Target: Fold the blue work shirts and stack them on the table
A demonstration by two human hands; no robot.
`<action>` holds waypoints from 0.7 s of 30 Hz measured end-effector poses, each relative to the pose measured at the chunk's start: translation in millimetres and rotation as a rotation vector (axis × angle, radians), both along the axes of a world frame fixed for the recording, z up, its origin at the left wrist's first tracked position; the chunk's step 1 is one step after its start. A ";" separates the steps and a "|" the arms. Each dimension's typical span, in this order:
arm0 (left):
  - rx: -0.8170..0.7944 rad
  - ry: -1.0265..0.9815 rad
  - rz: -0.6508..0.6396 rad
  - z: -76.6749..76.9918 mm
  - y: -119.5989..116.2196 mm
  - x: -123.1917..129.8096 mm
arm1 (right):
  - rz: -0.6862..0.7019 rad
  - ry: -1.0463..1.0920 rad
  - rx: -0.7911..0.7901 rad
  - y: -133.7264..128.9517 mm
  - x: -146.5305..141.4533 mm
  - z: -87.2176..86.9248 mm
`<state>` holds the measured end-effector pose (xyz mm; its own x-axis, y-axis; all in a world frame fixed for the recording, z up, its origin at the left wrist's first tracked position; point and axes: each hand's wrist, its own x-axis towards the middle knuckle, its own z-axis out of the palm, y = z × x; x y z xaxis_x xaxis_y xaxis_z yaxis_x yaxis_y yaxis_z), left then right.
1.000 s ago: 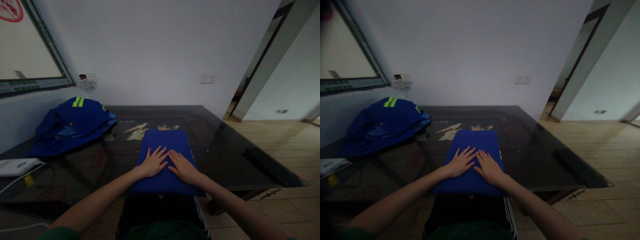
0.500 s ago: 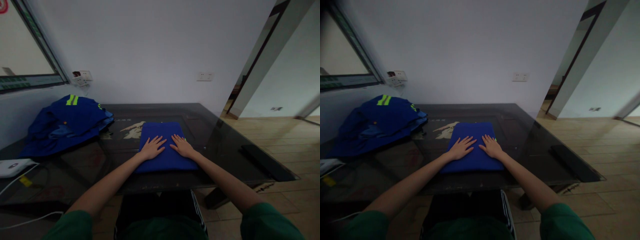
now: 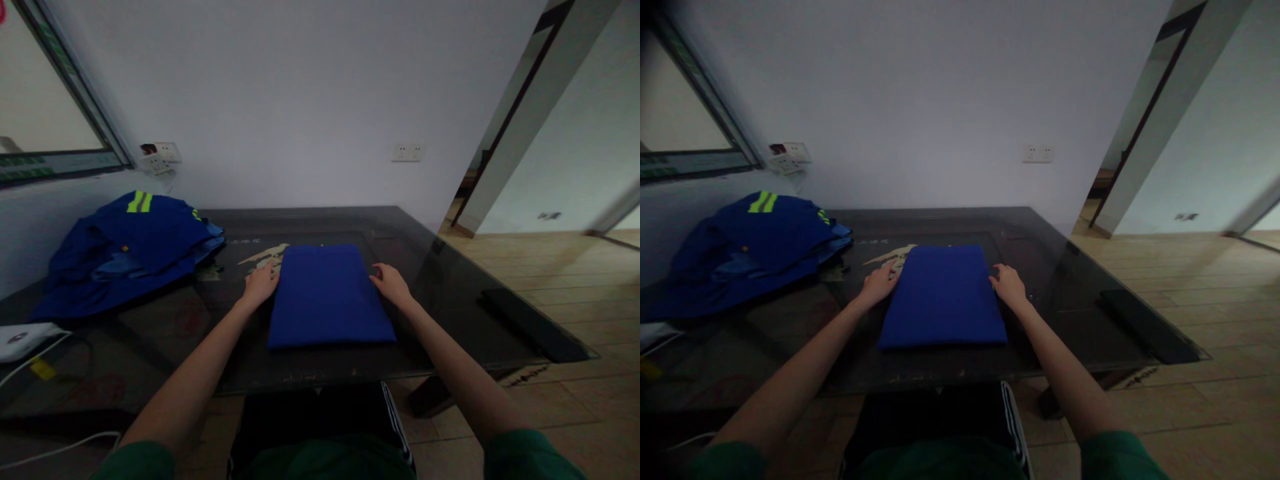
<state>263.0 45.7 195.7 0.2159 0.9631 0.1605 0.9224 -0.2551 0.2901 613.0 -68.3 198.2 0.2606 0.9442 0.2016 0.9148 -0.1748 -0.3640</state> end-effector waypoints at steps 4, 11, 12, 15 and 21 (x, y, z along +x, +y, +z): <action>-0.093 -0.290 -0.085 -2.7 6.9 1.5 | 0.003 0.220 0.009 16.1 -0.9 0.6; -0.060 -0.420 -0.121 -7.1 11.3 8.2 | 0.006 0.274 0.091 25.6 -9.1 -8.5; -0.047 -0.423 -0.123 -6.2 11.1 9.0 | 0.003 0.267 0.098 25.2 -9.1 -8.5; -0.004 -0.432 -0.130 -3.0 10.1 11.7 | -0.020 0.251 0.107 23.9 -8.3 -7.2; 0.035 -0.416 -0.142 -3.3 9.5 13.9 | -0.011 0.217 0.099 20.4 -8.2 -4.1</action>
<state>276.9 55.2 192.4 0.2556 0.9211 0.2935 0.6843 -0.3869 0.6182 604.8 -47.9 194.1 0.3182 0.9193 0.2314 0.8114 -0.1379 -0.5679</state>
